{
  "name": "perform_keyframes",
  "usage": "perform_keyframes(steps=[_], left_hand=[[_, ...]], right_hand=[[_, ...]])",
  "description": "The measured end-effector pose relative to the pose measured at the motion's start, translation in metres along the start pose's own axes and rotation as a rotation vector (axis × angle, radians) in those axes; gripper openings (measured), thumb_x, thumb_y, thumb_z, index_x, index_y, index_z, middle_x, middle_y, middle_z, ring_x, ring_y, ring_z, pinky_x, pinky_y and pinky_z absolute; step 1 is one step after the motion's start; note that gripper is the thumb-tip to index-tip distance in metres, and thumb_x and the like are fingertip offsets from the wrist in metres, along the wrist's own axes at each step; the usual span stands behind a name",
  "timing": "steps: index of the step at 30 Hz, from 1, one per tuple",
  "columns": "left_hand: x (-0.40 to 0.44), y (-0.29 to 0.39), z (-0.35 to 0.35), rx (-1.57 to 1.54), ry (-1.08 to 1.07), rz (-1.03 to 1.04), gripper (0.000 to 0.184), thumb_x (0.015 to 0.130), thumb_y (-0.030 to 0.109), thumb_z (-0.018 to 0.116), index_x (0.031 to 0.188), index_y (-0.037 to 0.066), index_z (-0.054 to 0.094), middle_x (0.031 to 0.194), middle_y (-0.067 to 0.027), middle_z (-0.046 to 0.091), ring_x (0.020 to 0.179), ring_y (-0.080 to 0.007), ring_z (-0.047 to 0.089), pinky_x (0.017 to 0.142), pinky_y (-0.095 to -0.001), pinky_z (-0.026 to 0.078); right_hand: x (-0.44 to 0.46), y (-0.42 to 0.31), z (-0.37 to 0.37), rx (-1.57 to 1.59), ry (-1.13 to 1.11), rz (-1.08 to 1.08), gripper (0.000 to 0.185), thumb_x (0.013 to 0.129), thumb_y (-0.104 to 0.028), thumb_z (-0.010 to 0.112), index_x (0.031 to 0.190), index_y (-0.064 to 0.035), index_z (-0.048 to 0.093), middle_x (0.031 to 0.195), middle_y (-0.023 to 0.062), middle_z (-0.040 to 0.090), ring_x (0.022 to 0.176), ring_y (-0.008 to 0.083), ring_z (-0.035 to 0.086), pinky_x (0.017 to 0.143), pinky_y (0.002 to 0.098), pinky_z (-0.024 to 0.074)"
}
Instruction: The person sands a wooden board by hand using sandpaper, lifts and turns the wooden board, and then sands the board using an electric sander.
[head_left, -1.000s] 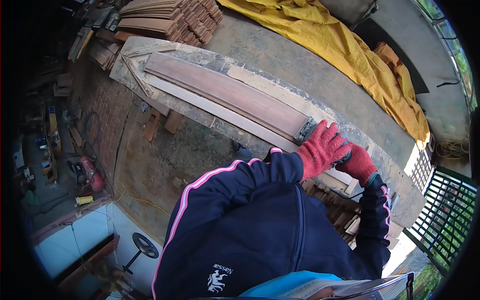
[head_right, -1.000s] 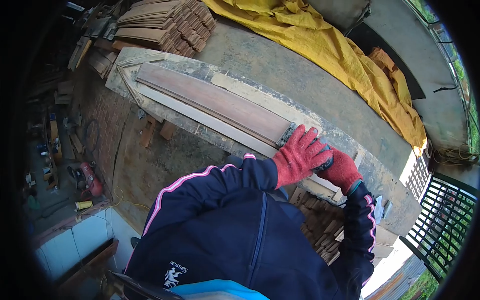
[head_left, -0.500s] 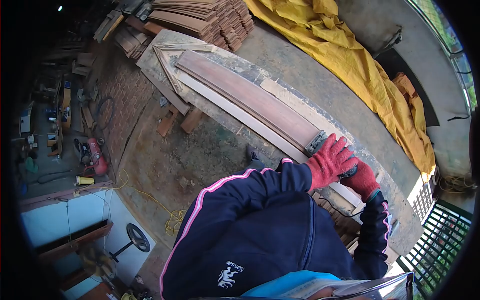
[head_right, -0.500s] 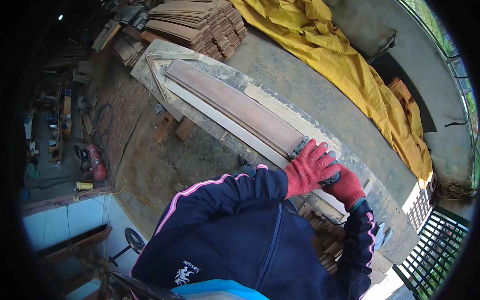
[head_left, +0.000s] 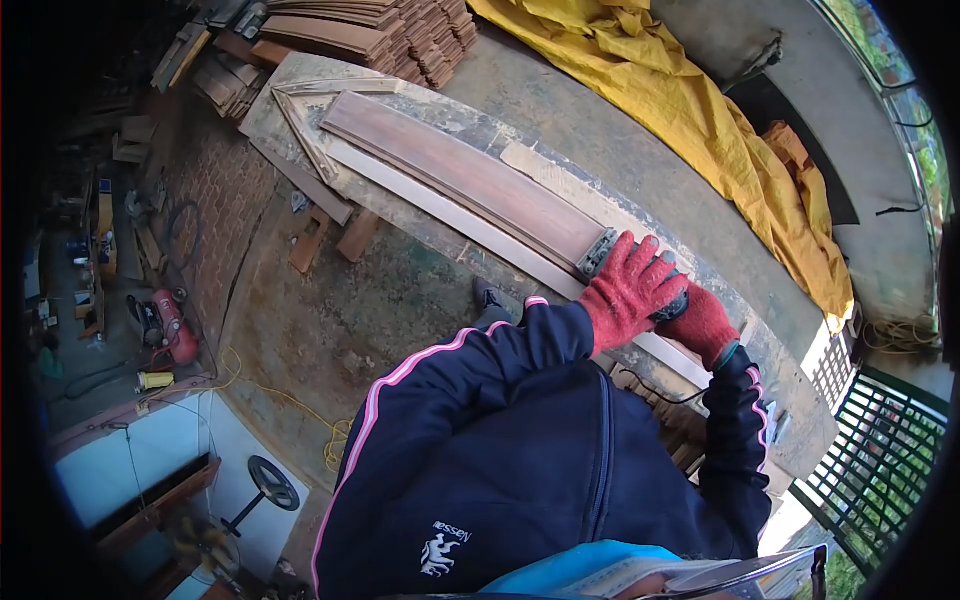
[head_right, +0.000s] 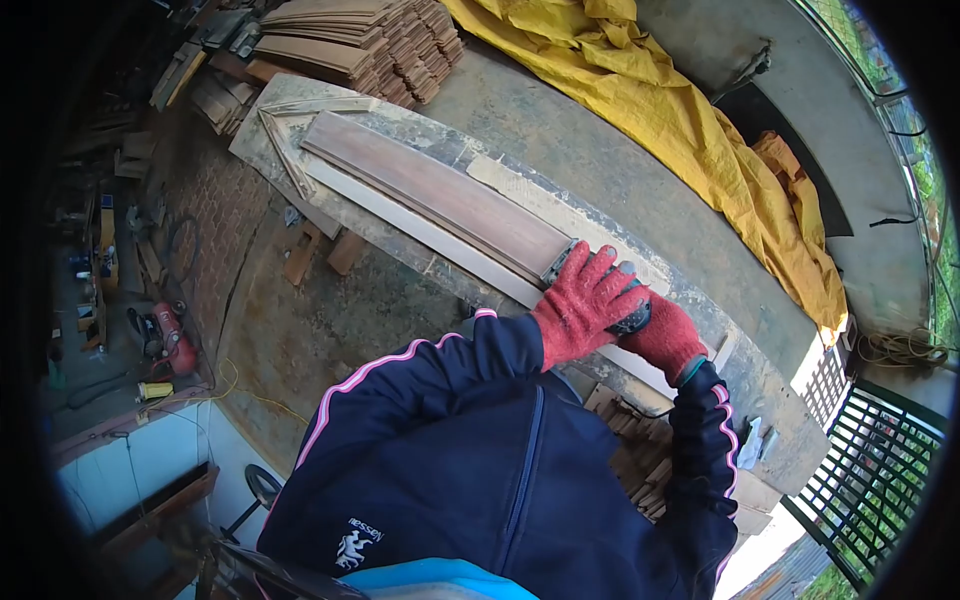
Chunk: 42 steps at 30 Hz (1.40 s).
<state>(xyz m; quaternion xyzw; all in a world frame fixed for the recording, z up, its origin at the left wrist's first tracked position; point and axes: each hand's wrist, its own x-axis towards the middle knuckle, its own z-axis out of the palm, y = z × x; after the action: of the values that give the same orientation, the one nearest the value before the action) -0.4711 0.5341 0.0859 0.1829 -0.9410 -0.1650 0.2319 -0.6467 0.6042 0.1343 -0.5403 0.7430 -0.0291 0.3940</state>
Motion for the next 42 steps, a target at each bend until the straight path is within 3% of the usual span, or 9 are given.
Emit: perform_keyframes(steps=[16, 18, 21, 23, 28, 30, 32, 34, 42], left_hand=[[-0.021, -0.054, -0.03, 0.0, 0.101, -0.048, 0.085, 0.065, 0.043, 0.079, 0.139, 0.019, 0.047, 0.14, -0.0129, 0.045, 0.136, -0.0428, 0.036, 0.113, -0.0666, 0.021], [-0.027, -0.068, -0.043, -0.16, 0.101, -0.021, 0.082, 0.066, 0.046, 0.079, 0.137, 0.017, 0.051, 0.141, -0.0131, 0.046, 0.138, -0.0418, 0.035, 0.115, -0.0643, 0.02], [-0.037, -0.096, -0.058, -0.315, 0.221, -0.084, 0.071, 0.081, 0.042, 0.074, 0.139, 0.008, 0.051, 0.145, -0.0181, 0.046, 0.138, -0.0439, 0.036, 0.116, -0.0558, 0.024], [-0.05, -0.115, -0.052, -0.419, 0.322, -0.27, 0.058, 0.09, 0.019, 0.069, 0.141, 0.001, 0.048, 0.143, -0.0206, 0.048, 0.136, -0.0371, 0.042, 0.113, -0.0416, 0.034], [-0.067, -0.147, -0.066, -1.063, 0.318, -0.8, 0.047, 0.1, 0.013, 0.058, 0.143, -0.002, 0.046, 0.138, -0.0107, 0.053, 0.122, -0.0165, 0.05, 0.105, -0.0293, 0.039], [-0.079, -0.175, -0.071, -0.89, 0.255, -0.781, 0.045, 0.105, 0.025, 0.049, 0.141, 0.0, 0.048, 0.134, -0.0075, 0.054, 0.119, -0.0153, 0.05, 0.102, -0.0296, 0.04], [-0.081, -0.194, -0.079, -1.228, 0.348, -0.858, 0.046, 0.106, 0.035, 0.044, 0.136, 0.003, 0.054, 0.131, -0.0065, 0.055, 0.112, -0.0158, 0.054, 0.098, -0.03, 0.043], [-0.079, -0.2, -0.105, -1.206, 0.29, -0.967, 0.05, 0.104, 0.043, 0.046, 0.134, 0.004, 0.056, 0.119, -0.0075, 0.058, 0.103, -0.0159, 0.058, 0.087, -0.0307, 0.05], [-0.078, -0.179, -0.148, -1.118, 0.153, -0.866, 0.047, 0.102, 0.038, 0.051, 0.131, 0.002, 0.058, 0.11, -0.0052, 0.062, 0.091, -0.0134, 0.063, 0.073, -0.0275, 0.053]], right_hand=[[0.038, -0.055, 0.003, 0.01, -0.012, -0.056, 0.062, 0.071, -0.043, 0.08, 0.122, -0.013, 0.062, 0.115, 0.0174, 0.068, 0.108, 0.0381, 0.064, 0.093, 0.0438, 0.0504], [0.04, -0.071, 0.001, 0.068, -0.003, -0.032, 0.061, 0.07, -0.044, 0.08, 0.121, -0.0126, 0.063, 0.112, 0.0183, 0.069, 0.107, 0.0389, 0.064, 0.092, 0.0443, 0.0505], [0.049, -0.086, -0.001, 0.075, -0.005, -0.036, 0.055, 0.072, -0.036, 0.075, 0.119, -0.0114, 0.063, 0.108, 0.0198, 0.069, 0.104, 0.0401, 0.064, 0.09, 0.0443, 0.0511], [0.06, -0.09, 0.005, 0.084, -0.002, -0.057, 0.05, 0.071, -0.03, 0.072, 0.117, -0.0108, 0.063, 0.106, 0.0205, 0.07, 0.102, 0.0405, 0.064, 0.089, 0.0446, 0.0514], [0.079, -0.12, 0.017, 0.114, 0.046, -0.076, 0.036, 0.07, -0.02, 0.066, 0.104, -0.0071, 0.069, 0.096, 0.0222, 0.07, 0.095, 0.0416, 0.067, 0.081, 0.0477, 0.0533], [0.085, -0.139, 0.021, 0.098, 0.079, -0.015, 0.03, 0.07, -0.018, 0.064, 0.096, -0.0051, 0.072, 0.091, 0.0224, 0.071, 0.09, 0.0409, 0.068, 0.078, 0.0479, 0.0543], [0.098, -0.149, 0.035, 0.126, 0.099, -0.044, 0.027, 0.07, -0.018, 0.065, 0.092, -0.0041, 0.074, 0.089, 0.0226, 0.07, 0.089, 0.0399, 0.069, 0.077, 0.0476, 0.0548], [0.102, -0.165, 0.043, 0.153, 0.127, -0.066, 0.027, 0.07, -0.02, 0.067, 0.09, -0.0043, 0.074, 0.088, 0.022, 0.071, 0.088, 0.0396, 0.069, 0.076, 0.0485, 0.0549], [0.07, -0.161, 0.045, 0.228, 0.128, -0.122, 0.039, 0.07, -0.026, 0.071, 0.104, -0.0072, 0.07, 0.096, 0.0205, 0.071, 0.094, 0.0388, 0.069, 0.082, 0.0485, 0.0544]])
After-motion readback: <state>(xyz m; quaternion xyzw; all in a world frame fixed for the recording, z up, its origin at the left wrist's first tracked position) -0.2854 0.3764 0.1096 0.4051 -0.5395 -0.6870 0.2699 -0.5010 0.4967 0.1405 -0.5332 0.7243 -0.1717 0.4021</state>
